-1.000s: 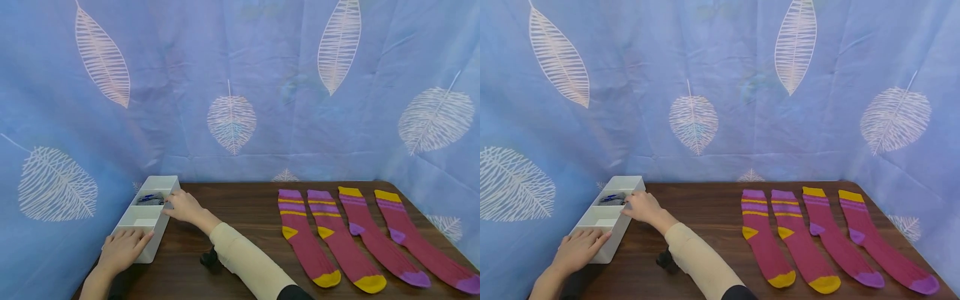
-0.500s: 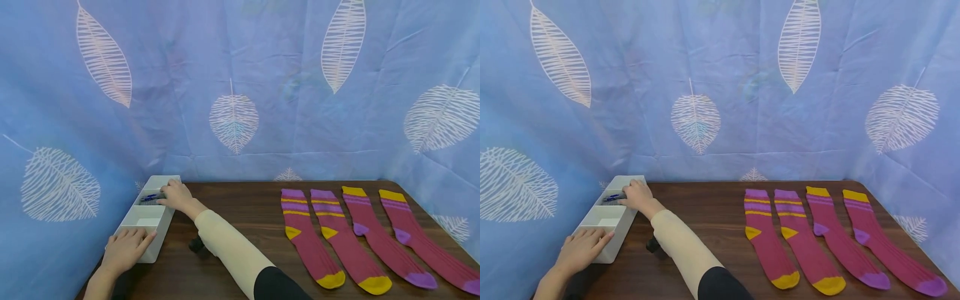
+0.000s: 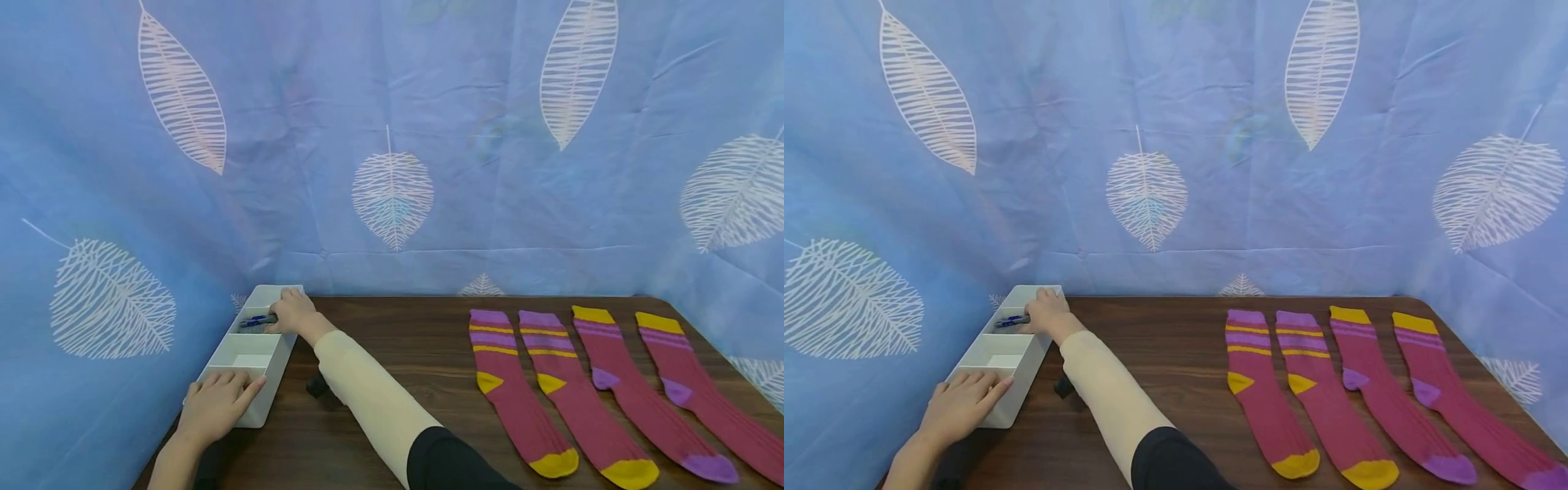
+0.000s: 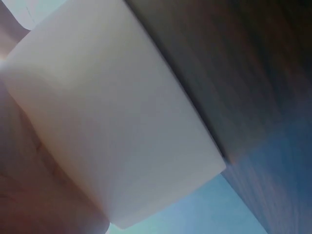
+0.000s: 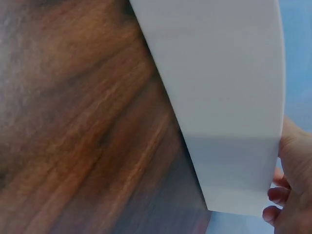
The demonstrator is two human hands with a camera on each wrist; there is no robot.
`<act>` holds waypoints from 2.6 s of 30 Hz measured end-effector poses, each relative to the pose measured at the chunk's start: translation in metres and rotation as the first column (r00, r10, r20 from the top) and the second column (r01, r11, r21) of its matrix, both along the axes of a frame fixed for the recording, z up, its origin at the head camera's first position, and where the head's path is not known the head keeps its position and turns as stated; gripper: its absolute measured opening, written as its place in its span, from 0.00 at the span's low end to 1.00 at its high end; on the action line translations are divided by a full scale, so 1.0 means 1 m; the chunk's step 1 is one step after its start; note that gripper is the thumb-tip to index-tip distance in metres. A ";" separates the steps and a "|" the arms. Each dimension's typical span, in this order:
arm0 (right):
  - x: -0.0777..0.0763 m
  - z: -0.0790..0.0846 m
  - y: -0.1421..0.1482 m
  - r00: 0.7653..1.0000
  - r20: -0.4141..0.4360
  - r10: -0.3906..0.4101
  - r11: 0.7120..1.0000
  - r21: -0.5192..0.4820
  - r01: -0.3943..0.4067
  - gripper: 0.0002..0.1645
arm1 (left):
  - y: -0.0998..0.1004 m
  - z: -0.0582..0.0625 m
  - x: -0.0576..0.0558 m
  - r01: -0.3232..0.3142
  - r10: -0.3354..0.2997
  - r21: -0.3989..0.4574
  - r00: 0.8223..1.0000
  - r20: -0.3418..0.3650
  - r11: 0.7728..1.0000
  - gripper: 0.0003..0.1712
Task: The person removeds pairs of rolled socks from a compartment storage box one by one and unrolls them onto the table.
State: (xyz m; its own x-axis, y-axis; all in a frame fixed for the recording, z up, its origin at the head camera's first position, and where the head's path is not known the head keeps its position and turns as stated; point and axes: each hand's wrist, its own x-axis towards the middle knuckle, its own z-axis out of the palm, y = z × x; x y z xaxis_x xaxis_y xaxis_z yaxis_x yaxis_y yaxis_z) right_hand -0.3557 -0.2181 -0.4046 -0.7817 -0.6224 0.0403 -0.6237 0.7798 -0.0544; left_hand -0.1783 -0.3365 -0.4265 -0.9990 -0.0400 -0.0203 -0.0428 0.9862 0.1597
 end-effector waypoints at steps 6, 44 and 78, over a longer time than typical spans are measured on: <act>0.001 0.003 -0.003 0.999 0.032 -0.041 0.999 0.032 0.040 0.25 | 0.000 -0.001 -0.001 -0.006 0.006 0.000 1.000 0.005 1.000 0.39; 0.007 0.003 0.043 0.999 0.017 -0.028 0.856 -0.515 0.032 0.28 | -0.003 0.000 -0.005 -0.014 0.014 -0.003 0.999 0.046 1.000 0.46; 0.080 -0.024 0.136 0.943 0.185 -0.275 0.381 -0.880 0.284 0.25 | 0.001 -0.004 -0.005 -0.025 0.025 0.000 0.999 0.034 1.000 0.45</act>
